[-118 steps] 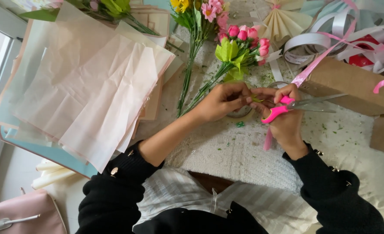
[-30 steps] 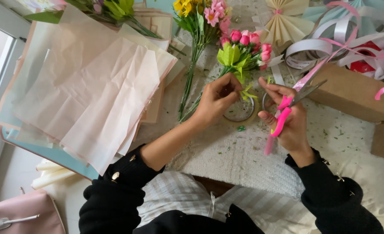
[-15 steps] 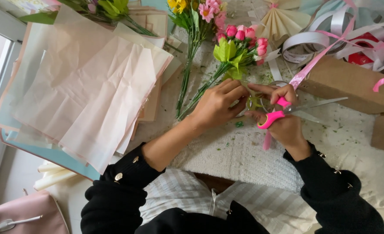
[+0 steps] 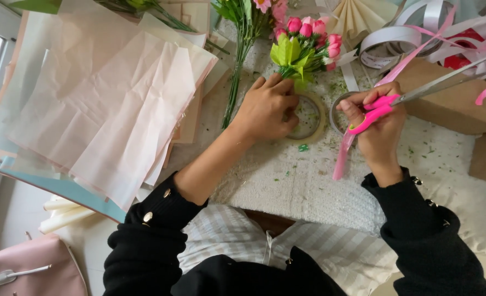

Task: Trimming flower stems with scissors and securing them with floral tape at a design station.

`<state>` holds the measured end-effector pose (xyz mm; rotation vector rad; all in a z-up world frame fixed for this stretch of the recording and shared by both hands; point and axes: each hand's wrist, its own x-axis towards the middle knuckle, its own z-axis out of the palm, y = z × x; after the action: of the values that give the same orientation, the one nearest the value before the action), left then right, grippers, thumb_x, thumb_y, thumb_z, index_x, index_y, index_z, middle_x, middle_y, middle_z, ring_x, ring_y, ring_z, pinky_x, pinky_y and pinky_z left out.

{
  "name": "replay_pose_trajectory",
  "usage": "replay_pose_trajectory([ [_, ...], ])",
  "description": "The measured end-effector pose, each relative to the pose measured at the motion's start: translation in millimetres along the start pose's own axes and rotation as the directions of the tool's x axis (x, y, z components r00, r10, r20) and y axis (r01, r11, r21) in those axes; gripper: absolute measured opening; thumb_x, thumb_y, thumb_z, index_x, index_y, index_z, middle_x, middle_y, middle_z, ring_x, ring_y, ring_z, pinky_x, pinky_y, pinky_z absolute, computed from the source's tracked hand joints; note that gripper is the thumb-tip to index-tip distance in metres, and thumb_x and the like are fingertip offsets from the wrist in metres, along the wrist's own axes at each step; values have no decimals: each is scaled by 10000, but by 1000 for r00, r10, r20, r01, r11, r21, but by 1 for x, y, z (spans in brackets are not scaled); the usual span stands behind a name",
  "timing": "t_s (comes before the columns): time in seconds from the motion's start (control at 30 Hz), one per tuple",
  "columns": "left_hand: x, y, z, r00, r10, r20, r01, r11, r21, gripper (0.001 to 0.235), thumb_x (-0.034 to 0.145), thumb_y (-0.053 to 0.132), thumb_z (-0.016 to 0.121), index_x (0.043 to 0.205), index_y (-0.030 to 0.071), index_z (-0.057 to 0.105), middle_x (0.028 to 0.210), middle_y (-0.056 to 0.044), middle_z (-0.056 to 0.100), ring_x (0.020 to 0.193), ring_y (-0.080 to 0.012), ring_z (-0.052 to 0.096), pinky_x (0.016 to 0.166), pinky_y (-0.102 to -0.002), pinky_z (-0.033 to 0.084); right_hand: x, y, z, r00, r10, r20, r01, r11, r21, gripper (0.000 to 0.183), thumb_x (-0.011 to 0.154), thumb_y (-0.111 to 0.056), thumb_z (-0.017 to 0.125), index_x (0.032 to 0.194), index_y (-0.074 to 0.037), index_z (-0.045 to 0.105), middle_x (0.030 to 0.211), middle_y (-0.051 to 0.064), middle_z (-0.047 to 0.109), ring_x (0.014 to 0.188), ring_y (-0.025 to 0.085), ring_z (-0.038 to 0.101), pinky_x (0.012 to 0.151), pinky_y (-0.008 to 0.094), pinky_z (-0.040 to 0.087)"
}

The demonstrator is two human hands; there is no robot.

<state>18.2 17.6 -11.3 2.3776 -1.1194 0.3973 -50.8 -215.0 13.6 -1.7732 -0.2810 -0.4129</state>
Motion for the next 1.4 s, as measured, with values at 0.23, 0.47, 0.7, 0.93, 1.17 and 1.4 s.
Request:
replay_pose_trajectory([
  [0.23, 4, 7, 44, 956, 80, -284, -99, 994, -54, 156, 697, 240, 771, 822, 195, 688, 860, 20, 494, 847, -209, 483, 692, -367, 321, -2, 12, 2, 997, -71, 20, 72, 994, -77, 383, 1051, -44, 784, 971, -25, 410, 865, 186, 723, 812, 252, 737, 831, 342, 543],
  [0.47, 9, 8, 54, 980, -42, -193, -1, 976, -218, 79, 860, 195, 727, 882, 133, 685, 872, -3, 513, 810, -213, 505, 672, -363, 345, -2, 7, 8, 984, 140, 111, -145, 988, 43, 274, 1085, -206, 661, 1059, -73, 422, 808, 129, 710, 759, 155, 674, 686, 240, 482],
  [0.7, 7, 23, -9, 956, -282, -85, 81, 529, -845, 136, 1076, 146, 587, 1116, 88, 703, 931, -97, 711, 887, -236, 700, 663, -356, 520, 1, -21, 7, 852, 475, 220, -483, 875, -20, 401, 821, -77, 869, 1001, -55, 511, 627, -4, 529, 594, 70, 494, 612, 161, 489],
  [0.93, 7, 20, -14, 947, -311, -84, 102, 536, -838, 88, 1019, 131, 661, 988, 72, 718, 797, -93, 727, 723, -204, 709, 597, -318, 533, 9, -34, 16, 767, 544, 339, -218, 719, -660, 637, 729, -583, 847, 918, -90, 491, 617, 160, 625, 736, 435, 689, 776, 504, 493],
  [1.17, 8, 12, -14, 951, -295, -97, 115, 626, -771, 89, 988, 92, 670, 916, 46, 694, 742, -116, 709, 486, -121, 508, 454, -292, 408, 3, -21, 14, 765, 552, 331, -184, 681, -709, 623, 739, -641, 815, 957, -126, 540, 650, 155, 648, 790, 437, 709, 804, 504, 517],
  [1.4, 8, 9, -16, 961, -248, -122, 72, 652, -755, 107, 1002, 84, 647, 905, 50, 677, 766, -119, 693, 563, -181, 584, 494, -304, 405, -3, -3, 8, 806, 496, 322, -139, 688, -712, 564, 801, -599, 785, 980, -112, 564, 704, 191, 659, 858, 475, 687, 798, 546, 517],
])
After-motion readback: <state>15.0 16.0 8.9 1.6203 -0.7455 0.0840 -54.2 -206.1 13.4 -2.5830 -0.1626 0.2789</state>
